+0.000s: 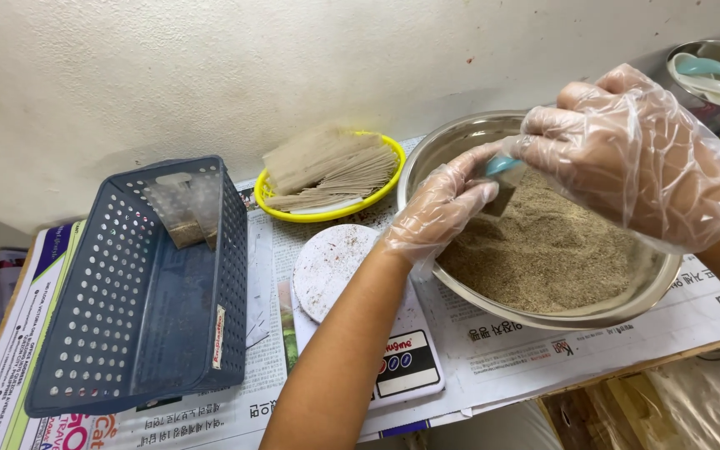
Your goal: Packaging powder into small bags by scooping, weighing on a digital scale, and sorting into a crate.
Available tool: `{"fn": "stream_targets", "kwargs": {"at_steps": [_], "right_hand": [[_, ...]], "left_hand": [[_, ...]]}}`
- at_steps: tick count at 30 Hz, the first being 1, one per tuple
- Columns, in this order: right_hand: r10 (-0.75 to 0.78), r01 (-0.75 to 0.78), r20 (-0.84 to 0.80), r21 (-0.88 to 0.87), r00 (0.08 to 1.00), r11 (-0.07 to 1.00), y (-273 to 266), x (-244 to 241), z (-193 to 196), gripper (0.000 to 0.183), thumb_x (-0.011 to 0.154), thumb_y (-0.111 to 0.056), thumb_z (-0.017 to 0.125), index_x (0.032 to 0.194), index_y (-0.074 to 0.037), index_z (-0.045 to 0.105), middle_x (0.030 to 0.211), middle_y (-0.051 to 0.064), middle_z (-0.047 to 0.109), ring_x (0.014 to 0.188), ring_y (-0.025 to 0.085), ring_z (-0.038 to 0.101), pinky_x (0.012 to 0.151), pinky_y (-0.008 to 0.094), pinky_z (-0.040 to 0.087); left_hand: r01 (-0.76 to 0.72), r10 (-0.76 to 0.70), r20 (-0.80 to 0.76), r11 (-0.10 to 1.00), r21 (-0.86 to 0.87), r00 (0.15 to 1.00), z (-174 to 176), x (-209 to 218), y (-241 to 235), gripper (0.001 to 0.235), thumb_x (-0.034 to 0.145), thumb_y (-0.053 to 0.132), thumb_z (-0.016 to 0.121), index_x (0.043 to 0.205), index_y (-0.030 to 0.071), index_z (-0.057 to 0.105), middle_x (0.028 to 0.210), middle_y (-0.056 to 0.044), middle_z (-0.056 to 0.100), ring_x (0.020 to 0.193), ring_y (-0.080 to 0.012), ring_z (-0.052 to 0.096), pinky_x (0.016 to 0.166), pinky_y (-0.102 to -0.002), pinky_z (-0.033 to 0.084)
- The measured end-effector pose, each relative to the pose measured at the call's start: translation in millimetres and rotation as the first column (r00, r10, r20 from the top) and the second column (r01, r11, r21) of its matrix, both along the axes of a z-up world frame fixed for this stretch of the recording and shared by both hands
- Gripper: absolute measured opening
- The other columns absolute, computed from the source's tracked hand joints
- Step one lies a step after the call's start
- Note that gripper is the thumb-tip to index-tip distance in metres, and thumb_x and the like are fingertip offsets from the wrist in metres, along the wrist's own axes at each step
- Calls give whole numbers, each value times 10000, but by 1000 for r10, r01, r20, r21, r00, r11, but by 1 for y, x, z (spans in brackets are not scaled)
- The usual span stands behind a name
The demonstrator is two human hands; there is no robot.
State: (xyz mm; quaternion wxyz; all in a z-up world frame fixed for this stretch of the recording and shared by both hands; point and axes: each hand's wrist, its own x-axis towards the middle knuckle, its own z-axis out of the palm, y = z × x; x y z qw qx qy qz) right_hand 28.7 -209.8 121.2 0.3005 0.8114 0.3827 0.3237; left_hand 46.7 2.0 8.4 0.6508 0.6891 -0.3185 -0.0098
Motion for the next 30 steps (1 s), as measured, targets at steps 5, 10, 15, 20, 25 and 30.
{"fn": "stream_targets", "kwargs": {"at_steps": [5,10,15,20,25,30], "right_hand": [[141,-141,18,32,990,989,0,3,11,420,947,-340,661,1359,-412,619,1154,-138,720,915,126,710,845,322,530],[380,-85,-306,670,873,737,-26,42,-3,119,1072,-78,747,1185,-54,772,1022,152,758,770,264,677,694,360,565],[154,762,-859,505,488,406,-26,77,-43,200,950,-80,714,1143,-130,727,1049,99,743,941,284,669,833,385,513],[125,791,-918,388,375,473,-24,85,-97,285,925,-237,729,1153,-69,702,1176,138,731,1072,288,682,974,423,555],[207,622,-829,532,519,575,36,30,-29,548,989,-494,396,1333,-152,651,1351,103,668,1216,280,613,1020,477,482],[338,441,-723,654,602,614,89,-2,-10,517,926,-519,515,1262,-179,713,1169,106,694,1057,253,664,903,426,510]], "left_hand": [[-44,53,24,955,-294,998,-26,13,-7,514,947,-134,548,1420,67,554,1439,-141,618,1336,-233,619,1235,-359,453],[-364,323,-185,894,-261,928,-18,-6,2,512,901,-38,555,1399,80,576,1072,-111,780,965,-111,721,846,-237,563],[-437,283,-376,790,-430,882,-15,-13,9,441,919,-49,606,1355,18,598,1034,-149,778,1003,-145,716,928,-250,549],[-209,50,-238,670,-713,970,-12,-21,17,428,990,-38,563,1415,-45,519,1186,-258,708,1183,-315,680,1148,-413,500],[-187,-51,-263,577,-795,963,-23,-10,21,468,1030,53,573,1479,2,450,1220,-260,693,1137,-295,692,1018,-347,544],[-223,-12,-279,568,-792,960,-24,-21,23,568,1004,52,633,1534,40,430,1185,-169,717,1067,-236,700,949,-358,583]]}}
